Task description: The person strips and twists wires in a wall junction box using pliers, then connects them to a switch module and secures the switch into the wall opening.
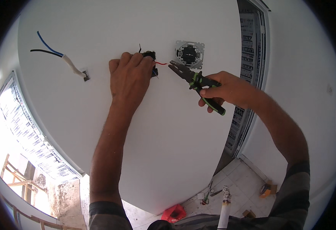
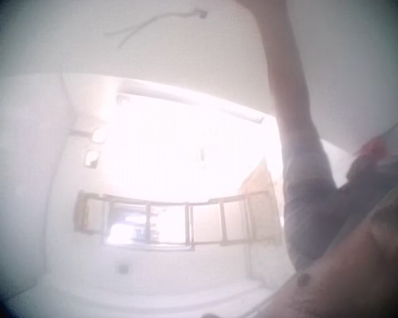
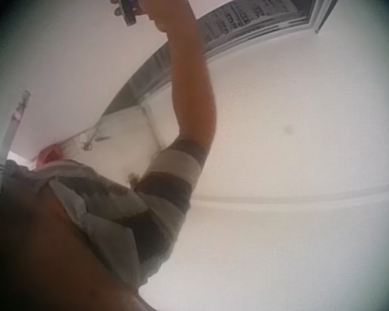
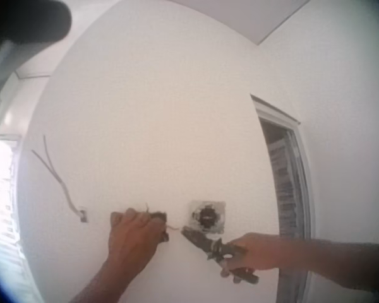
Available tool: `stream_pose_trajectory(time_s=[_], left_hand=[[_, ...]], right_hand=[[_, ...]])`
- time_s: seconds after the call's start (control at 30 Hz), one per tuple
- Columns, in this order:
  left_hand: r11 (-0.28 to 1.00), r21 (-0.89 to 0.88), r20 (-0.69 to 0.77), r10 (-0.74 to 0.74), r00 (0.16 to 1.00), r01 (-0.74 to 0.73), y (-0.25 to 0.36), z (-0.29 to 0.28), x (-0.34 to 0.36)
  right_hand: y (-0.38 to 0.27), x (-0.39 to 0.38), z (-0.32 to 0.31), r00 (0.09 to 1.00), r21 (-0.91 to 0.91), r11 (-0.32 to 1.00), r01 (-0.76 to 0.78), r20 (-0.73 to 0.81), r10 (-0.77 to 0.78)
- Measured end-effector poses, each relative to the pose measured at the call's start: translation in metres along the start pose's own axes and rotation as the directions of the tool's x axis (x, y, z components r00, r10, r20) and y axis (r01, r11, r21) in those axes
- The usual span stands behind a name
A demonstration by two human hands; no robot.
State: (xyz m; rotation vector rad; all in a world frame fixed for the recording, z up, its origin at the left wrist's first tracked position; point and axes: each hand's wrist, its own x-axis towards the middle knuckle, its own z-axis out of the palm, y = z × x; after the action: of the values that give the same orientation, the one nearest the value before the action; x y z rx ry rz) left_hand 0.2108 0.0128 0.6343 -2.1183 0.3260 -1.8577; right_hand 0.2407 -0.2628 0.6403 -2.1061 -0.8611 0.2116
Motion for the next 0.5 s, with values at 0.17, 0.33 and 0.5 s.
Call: stream_pose_trajectory(time_s=[0.17,0.33,0.5], left_hand=[[1.000,0.020,0.016,-0.001,1.000,0.000,-0.001,-0.002,-0.001],[1.000,-0.001,-0.013,0.004,1.000,-0.004,0.001,-0.001,-0.001],[1.000,-0.017,-0.007,0.005,1.000,-0.005,-0.001,-0.001,-0.002]], right_hand=[[-0.014,-0.007,-0.011,0.998,-0.033,0.999,-0.007,0.063,0.009],[-0.022,0.000,-0.010,1.000,-0.089,0.996,0.005,0.030,-0.002],[-0.023,0.007,-0.007,1.000,-0.145,0.989,0.003,0.012,-0.002]])
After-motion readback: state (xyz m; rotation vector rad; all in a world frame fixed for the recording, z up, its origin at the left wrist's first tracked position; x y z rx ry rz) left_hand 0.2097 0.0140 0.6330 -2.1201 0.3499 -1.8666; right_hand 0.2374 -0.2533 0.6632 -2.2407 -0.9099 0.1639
